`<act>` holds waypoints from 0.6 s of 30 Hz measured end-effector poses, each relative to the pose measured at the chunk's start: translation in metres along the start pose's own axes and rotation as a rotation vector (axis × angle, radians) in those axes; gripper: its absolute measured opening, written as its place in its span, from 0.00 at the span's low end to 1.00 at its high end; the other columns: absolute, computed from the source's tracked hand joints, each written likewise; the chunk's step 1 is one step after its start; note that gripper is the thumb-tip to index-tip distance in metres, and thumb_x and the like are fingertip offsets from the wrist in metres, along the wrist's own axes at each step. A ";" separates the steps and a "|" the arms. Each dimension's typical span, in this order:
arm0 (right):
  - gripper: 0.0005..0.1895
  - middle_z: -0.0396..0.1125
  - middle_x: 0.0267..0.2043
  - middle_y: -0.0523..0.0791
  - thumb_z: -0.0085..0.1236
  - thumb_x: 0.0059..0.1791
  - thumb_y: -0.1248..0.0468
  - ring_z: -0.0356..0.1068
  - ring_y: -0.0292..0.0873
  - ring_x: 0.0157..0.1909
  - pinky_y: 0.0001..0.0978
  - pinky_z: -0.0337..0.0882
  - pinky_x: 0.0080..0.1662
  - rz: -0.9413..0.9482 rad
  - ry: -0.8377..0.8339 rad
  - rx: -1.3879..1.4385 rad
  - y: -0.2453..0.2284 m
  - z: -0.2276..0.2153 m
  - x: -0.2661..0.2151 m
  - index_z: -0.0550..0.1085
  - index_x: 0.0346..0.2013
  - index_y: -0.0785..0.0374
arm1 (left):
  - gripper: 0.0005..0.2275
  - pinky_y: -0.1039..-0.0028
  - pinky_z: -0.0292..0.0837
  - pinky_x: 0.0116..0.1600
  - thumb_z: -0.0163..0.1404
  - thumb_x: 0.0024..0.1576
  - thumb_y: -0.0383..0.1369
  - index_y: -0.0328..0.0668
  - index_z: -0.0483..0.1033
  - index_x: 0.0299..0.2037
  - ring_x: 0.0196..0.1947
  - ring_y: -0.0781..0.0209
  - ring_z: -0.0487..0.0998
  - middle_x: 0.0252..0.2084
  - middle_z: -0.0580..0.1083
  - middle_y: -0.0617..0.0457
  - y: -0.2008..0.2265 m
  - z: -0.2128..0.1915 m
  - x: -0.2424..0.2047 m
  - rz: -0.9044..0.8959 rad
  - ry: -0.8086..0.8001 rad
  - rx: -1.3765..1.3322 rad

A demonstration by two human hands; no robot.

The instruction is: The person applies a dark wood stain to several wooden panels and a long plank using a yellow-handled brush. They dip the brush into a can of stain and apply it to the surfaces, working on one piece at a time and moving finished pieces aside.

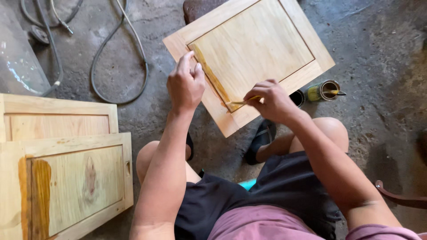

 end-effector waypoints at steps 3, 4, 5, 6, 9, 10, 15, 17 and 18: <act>0.03 0.74 0.33 0.43 0.66 0.46 0.64 0.73 0.47 0.40 0.39 0.67 0.54 0.027 0.053 -0.022 0.002 0.001 0.006 0.80 0.33 0.59 | 0.14 0.58 0.76 0.39 0.53 0.58 0.27 0.32 0.76 0.53 0.30 0.46 0.81 0.38 0.79 0.39 -0.001 0.000 -0.004 0.005 -0.009 0.020; 0.03 0.75 0.33 0.44 0.66 0.46 0.64 0.73 0.48 0.40 0.39 0.67 0.53 0.035 0.082 -0.043 0.003 0.000 0.010 0.80 0.33 0.59 | 0.14 0.58 0.76 0.39 0.53 0.59 0.27 0.32 0.76 0.54 0.30 0.46 0.81 0.37 0.79 0.39 0.000 0.001 -0.002 0.010 -0.009 0.032; 0.03 0.75 0.34 0.44 0.66 0.47 0.64 0.73 0.47 0.40 0.39 0.68 0.52 0.100 0.116 0.008 0.010 -0.003 0.013 0.81 0.34 0.58 | 0.14 0.59 0.76 0.39 0.53 0.58 0.27 0.32 0.76 0.54 0.30 0.47 0.81 0.38 0.79 0.39 0.000 0.002 0.000 0.004 -0.009 0.025; 0.04 0.75 0.35 0.44 0.65 0.47 0.63 0.73 0.46 0.39 0.39 0.69 0.50 0.164 0.144 0.064 0.017 -0.002 0.016 0.81 0.36 0.58 | 0.14 0.59 0.76 0.38 0.53 0.58 0.27 0.32 0.76 0.53 0.29 0.48 0.81 0.38 0.79 0.39 -0.002 0.002 0.001 -0.009 -0.011 0.022; 0.04 0.77 0.35 0.45 0.64 0.48 0.64 0.74 0.44 0.37 0.38 0.71 0.50 0.223 0.144 0.073 0.025 0.005 0.023 0.82 0.36 0.59 | 0.14 0.60 0.76 0.37 0.53 0.58 0.27 0.32 0.75 0.53 0.28 0.49 0.81 0.38 0.79 0.39 -0.001 0.002 0.001 -0.010 -0.014 0.031; 0.03 0.77 0.35 0.45 0.64 0.48 0.64 0.75 0.43 0.36 0.38 0.72 0.50 0.219 0.125 0.051 0.025 0.009 0.026 0.82 0.35 0.59 | 0.14 0.60 0.76 0.37 0.53 0.58 0.27 0.32 0.75 0.53 0.28 0.49 0.81 0.38 0.79 0.39 -0.001 0.001 -0.001 -0.008 -0.014 0.040; 0.08 0.78 0.40 0.43 0.60 0.51 0.61 0.75 0.34 0.35 0.29 0.75 0.38 0.470 0.171 0.380 0.047 0.026 0.034 0.81 0.42 0.59 | 0.14 0.60 0.76 0.37 0.53 0.58 0.28 0.31 0.75 0.54 0.28 0.50 0.81 0.38 0.79 0.40 -0.007 -0.003 -0.003 -0.055 -0.024 0.018; 0.08 0.78 0.38 0.44 0.61 0.52 0.61 0.73 0.35 0.34 0.30 0.74 0.38 0.486 0.163 0.386 0.049 0.026 0.037 0.81 0.42 0.60 | 0.14 0.60 0.76 0.38 0.53 0.59 0.28 0.32 0.75 0.54 0.29 0.50 0.81 0.38 0.79 0.40 -0.005 -0.002 -0.001 -0.058 -0.024 0.017; 0.08 0.78 0.35 0.44 0.61 0.52 0.61 0.72 0.38 0.32 0.33 0.72 0.35 0.554 0.175 0.364 0.056 0.026 0.039 0.81 0.43 0.60 | 0.14 0.60 0.76 0.38 0.52 0.59 0.28 0.32 0.75 0.54 0.29 0.49 0.81 0.38 0.79 0.40 -0.004 -0.003 0.001 -0.053 -0.013 0.024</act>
Point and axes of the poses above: each hand's wrist, its own x-axis towards the middle knuckle, its own z-axis out of the palm, y = z × x, the point moved 9 cm from there along x, towards the middle knuckle
